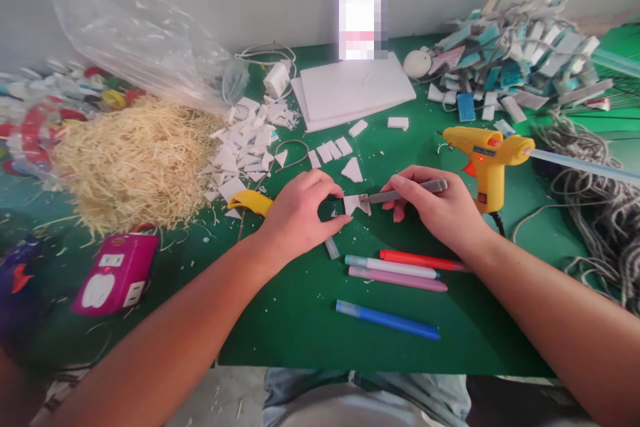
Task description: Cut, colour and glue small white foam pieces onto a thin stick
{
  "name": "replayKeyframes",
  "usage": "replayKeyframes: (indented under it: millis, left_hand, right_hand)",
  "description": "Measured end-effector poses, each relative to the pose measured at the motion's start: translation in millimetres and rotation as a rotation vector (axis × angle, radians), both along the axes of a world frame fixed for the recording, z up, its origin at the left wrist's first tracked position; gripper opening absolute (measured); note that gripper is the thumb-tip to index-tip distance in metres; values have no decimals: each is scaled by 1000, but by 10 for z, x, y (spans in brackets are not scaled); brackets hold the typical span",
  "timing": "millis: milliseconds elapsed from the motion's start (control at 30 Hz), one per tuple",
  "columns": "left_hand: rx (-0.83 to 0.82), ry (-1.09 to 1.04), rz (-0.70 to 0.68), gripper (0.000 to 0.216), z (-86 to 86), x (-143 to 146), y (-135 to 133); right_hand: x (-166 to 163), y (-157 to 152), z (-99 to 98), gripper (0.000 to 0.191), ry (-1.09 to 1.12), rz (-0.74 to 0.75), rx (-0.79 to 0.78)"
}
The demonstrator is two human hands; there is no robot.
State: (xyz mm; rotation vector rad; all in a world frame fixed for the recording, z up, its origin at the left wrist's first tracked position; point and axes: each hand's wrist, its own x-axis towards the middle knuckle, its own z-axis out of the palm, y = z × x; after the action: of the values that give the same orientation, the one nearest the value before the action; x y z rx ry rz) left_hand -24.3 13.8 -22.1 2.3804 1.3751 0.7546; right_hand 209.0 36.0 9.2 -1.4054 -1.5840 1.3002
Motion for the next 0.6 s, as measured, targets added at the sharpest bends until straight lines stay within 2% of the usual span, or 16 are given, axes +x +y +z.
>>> replayKeyframes:
  millis: [600]
  left_hand:
    - [-36,-5,5,22,17,1,-2]
  right_hand:
    - [-3,-19,-12,28,12,6,-20]
